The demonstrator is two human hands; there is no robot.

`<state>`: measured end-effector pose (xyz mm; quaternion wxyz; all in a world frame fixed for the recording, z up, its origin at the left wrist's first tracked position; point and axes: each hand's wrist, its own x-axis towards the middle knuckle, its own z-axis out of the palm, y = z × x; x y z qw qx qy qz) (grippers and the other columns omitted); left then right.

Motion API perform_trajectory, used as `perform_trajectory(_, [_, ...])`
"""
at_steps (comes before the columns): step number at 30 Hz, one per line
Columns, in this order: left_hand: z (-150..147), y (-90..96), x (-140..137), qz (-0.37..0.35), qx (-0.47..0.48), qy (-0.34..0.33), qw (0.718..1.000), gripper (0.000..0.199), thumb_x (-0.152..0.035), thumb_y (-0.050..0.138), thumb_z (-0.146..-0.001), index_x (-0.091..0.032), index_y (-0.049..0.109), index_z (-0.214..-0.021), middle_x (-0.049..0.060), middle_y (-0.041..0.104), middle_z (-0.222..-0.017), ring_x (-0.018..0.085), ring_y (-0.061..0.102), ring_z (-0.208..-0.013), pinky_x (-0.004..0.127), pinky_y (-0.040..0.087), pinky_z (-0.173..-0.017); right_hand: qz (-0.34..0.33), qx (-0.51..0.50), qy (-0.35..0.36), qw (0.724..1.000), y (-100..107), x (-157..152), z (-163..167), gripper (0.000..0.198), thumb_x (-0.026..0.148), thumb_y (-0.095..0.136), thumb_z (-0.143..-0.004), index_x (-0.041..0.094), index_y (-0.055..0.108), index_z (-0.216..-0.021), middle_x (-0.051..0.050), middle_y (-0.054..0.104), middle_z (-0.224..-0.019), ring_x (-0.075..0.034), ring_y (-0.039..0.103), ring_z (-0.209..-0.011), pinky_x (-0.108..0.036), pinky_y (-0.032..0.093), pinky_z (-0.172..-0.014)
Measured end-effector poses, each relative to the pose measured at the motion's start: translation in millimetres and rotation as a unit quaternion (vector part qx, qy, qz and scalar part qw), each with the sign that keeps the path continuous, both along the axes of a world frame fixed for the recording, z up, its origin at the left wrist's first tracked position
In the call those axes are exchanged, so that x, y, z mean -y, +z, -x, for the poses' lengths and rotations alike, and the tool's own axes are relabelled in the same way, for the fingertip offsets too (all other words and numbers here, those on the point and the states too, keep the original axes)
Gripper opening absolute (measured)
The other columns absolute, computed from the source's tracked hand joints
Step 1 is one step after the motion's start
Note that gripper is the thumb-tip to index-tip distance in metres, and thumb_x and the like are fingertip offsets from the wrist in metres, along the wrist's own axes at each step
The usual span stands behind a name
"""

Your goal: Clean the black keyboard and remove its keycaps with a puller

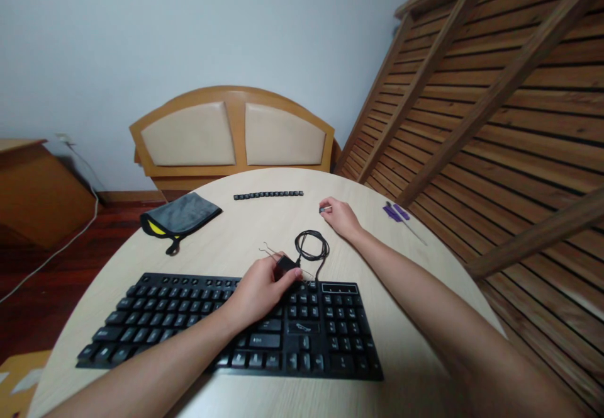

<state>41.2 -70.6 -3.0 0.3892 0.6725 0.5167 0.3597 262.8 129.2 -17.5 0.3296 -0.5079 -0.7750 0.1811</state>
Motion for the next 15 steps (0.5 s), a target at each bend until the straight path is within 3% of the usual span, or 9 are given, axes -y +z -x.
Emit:
perform_trajectory(2, [0,0.0,0,0.004,-0.002,-0.001,1.0,0.029,-0.045,0.059,-0.094,-0.017,0.067,-0.087,0.005,0.072,-0.08,0.022,0.066,-0.074,0.032,0.048,-0.069,0.004,0.021,-0.01,1.0,1,-19,8,0.012,0.021,0.068,-0.092,0.017,0.069,-0.103,-0.005,0.073,-0.099,-0.018,0.07,-0.086,-0.037,0.057,-0.085])
perform_trajectory(5, [0,-0.1,-1,0.01,-0.004,0.0,1.0,0.03,-0.046,0.059,-0.094,-0.018,0.067,-0.087,0.005,0.072,-0.079,0.022,0.066,-0.074,0.033,0.048,-0.069,0.008,0.045,-0.018,0.999,0,-41,19,0.026,0.035,0.064,-0.098,0.016,0.065,-0.116,-0.008,0.068,-0.116,-0.021,0.067,-0.098,-0.042,0.057,-0.086])
perform_trajectory(15, [-2,4.0,-1,0.033,0.008,0.0,0.999,0.028,-0.044,0.058,-0.093,-0.018,0.064,-0.083,0.003,0.067,-0.077,0.021,0.063,-0.073,0.033,0.047,-0.071,-0.014,0.058,-0.053,0.997,-20,-87,34,0.032,0.036,0.062,-0.098,0.018,0.062,-0.125,-0.01,0.063,-0.127,-0.023,0.065,-0.106,-0.045,0.057,-0.089])
